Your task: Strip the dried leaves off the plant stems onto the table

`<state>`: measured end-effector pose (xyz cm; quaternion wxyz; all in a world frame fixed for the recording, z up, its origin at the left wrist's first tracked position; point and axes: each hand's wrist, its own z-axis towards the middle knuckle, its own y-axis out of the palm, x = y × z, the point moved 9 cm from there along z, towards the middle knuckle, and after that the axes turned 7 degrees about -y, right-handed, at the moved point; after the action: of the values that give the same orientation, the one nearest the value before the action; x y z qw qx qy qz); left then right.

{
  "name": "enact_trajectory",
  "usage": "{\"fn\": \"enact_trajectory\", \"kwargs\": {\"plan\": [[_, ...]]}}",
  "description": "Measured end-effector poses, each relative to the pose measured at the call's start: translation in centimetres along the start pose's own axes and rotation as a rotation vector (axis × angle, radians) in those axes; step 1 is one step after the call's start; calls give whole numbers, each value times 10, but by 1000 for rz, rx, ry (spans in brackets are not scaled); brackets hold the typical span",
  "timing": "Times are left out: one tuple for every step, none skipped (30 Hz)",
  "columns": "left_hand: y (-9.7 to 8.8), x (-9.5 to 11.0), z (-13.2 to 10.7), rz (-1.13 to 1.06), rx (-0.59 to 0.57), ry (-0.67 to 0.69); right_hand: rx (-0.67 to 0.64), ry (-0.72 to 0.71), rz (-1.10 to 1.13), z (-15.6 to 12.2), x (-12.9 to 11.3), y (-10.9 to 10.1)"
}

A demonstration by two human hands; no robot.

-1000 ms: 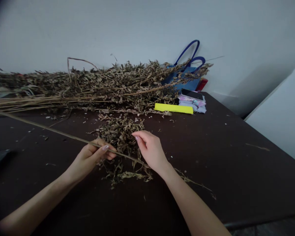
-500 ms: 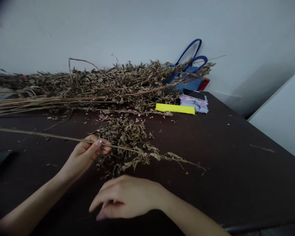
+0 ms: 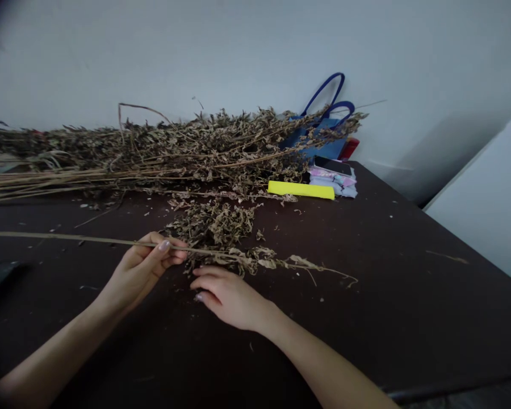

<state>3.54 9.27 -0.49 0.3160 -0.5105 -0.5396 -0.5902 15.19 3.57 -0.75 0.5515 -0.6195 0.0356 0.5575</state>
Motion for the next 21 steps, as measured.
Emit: {"fn": "enact_trajectory", "kwargs": {"plan": [[0,0,0,6,5,-2,-32,-26,-2,-1,-5,3],[-1,0,1,12,9,-4,-71,-56,-3,-2,-12,7],[-1,0,1,18,13,-6,-113,-86,-1,-3,-19,10],[-2,0,1,24,15,-8,-153,-115,4,-4,-27,13],[-2,0,2,27,14,-6,-187,-142,14,-6,-34,14],[-2,-1,2,29,10,-5,-214,-164,28,-7,-42,14],[-2,-1,2,30,4,-2,-228,-180,44,-9,-48,11],[-2,-2,2,32,-2,0,-220,-185,57,-9,-53,4],[-2,-3,3,34,-9,2,-184,-180,60,-10,-55,-6],[-2,-3,3,40,-15,4,-118,-164,48,-10,-56,-20],[-2,-4,3,51,-20,7,-21,-139,20,-10,-55,-37],[-2,-5,3,67,-24,12,92,-98,-20,-12,-51,-55],[-2,-5,2,89,-26,21,204,-45,-61,-16,-45,-73],[-2,-5,2,113,-28,30,308,6,-106,-20,-39,-88],[-2,-5,2,135,-31,38,386,51,-150,-24,-33,-100],[-1,-6,2,152,-37,40,438,84,-187,-28,-28,-107],[-1,-6,2,162,-43,40,466,103,-217,-30,-24,-111],[0,-7,2,168,-50,36,468,112,-236,-30,-21,-111],[0,-8,2,174,-58,31,451,116,-243,-29,-18,-108],[1,-8,2,183,-64,28,420,118,-242,-27,-15,-104],[1,-9,2,194,-69,27,381,117,-237,-25,-13,-98]]}}
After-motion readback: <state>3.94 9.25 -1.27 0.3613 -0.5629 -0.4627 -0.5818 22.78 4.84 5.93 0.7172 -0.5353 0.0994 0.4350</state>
